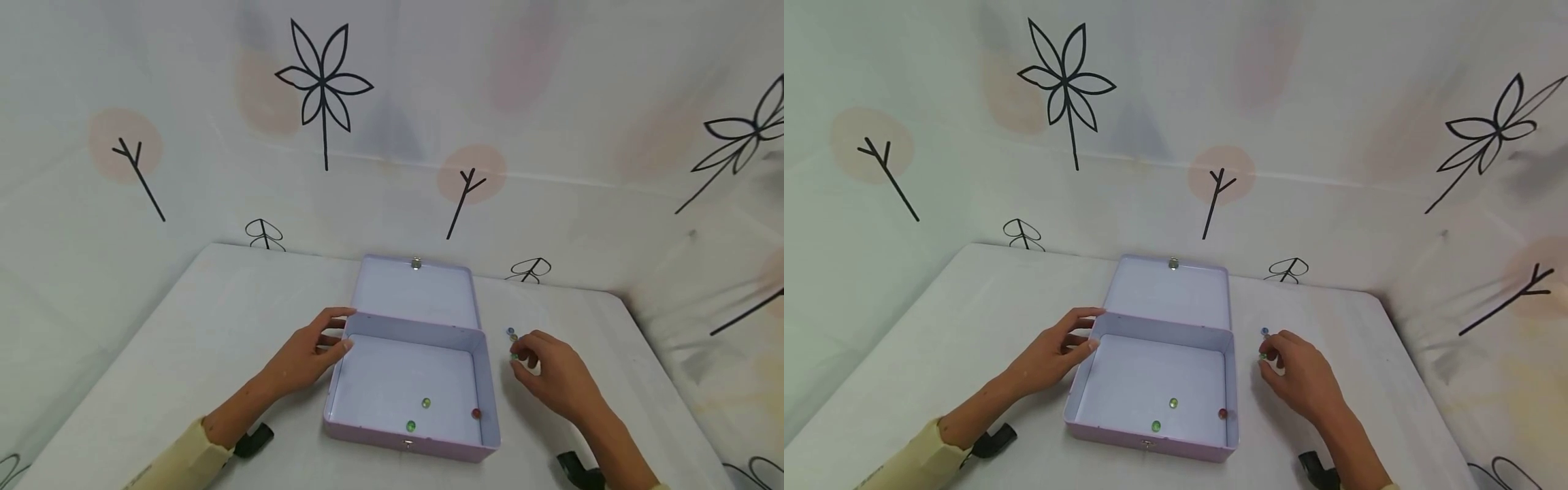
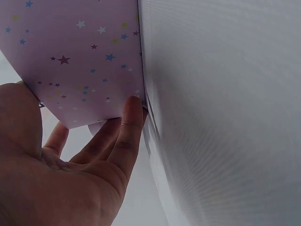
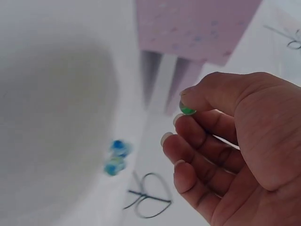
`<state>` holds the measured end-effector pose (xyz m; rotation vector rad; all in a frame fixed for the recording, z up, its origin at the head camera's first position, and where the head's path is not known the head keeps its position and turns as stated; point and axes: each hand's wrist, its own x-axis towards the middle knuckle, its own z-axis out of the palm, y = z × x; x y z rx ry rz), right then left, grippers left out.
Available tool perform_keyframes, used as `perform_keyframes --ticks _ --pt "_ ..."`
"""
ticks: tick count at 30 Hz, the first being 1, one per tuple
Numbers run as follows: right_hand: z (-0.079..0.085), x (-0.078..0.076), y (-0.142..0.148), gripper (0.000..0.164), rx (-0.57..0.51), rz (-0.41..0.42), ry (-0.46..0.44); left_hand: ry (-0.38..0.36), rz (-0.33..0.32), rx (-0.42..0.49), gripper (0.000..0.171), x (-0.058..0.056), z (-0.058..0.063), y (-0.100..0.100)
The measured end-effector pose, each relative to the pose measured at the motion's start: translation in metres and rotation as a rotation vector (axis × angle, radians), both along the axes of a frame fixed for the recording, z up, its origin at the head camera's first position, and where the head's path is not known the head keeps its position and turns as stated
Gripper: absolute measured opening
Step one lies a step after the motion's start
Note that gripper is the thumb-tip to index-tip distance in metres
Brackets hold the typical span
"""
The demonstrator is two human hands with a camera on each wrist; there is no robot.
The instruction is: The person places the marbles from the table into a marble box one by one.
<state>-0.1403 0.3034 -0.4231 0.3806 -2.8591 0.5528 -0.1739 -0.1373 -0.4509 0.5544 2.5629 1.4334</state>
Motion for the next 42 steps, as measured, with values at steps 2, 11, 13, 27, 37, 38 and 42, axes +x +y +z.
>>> perform_keyframes --ticks 2,11,13,27,37,38,42 --pt "0.006 0.004 -0.005 0.022 -0.003 0.015 0.022 -0.001 0.003 -0.003 0.055 0.000 0.000 0.000" --pt "0.029 0.023 -0.026 0.031 -0.031 0.073 0.140 -0.003 0.009 -0.010 0.055 0.000 0.000 0.000" --pt "0.032 0.027 -0.030 0.035 -0.052 0.108 0.169 -0.002 0.008 -0.013 0.055 0.000 0.000 0.000" --pt "0.041 0.036 -0.042 0.039 -0.096 0.191 0.166 -0.019 0.028 -0.019 0.055 0.002 0.003 0.002" --pt "0.036 0.027 -0.030 0.039 -0.106 0.175 0.235 -0.013 0.025 -0.019 0.055 0.001 0.001 0.001" --pt "0.035 0.026 -0.028 0.039 -0.109 0.173 0.242 -0.016 0.026 -0.020 0.055 0.001 0.002 0.001" --pt "0.031 0.020 -0.019 0.039 -0.117 0.158 0.251 -0.018 0.024 -0.020 0.054 0.001 0.002 0.001"
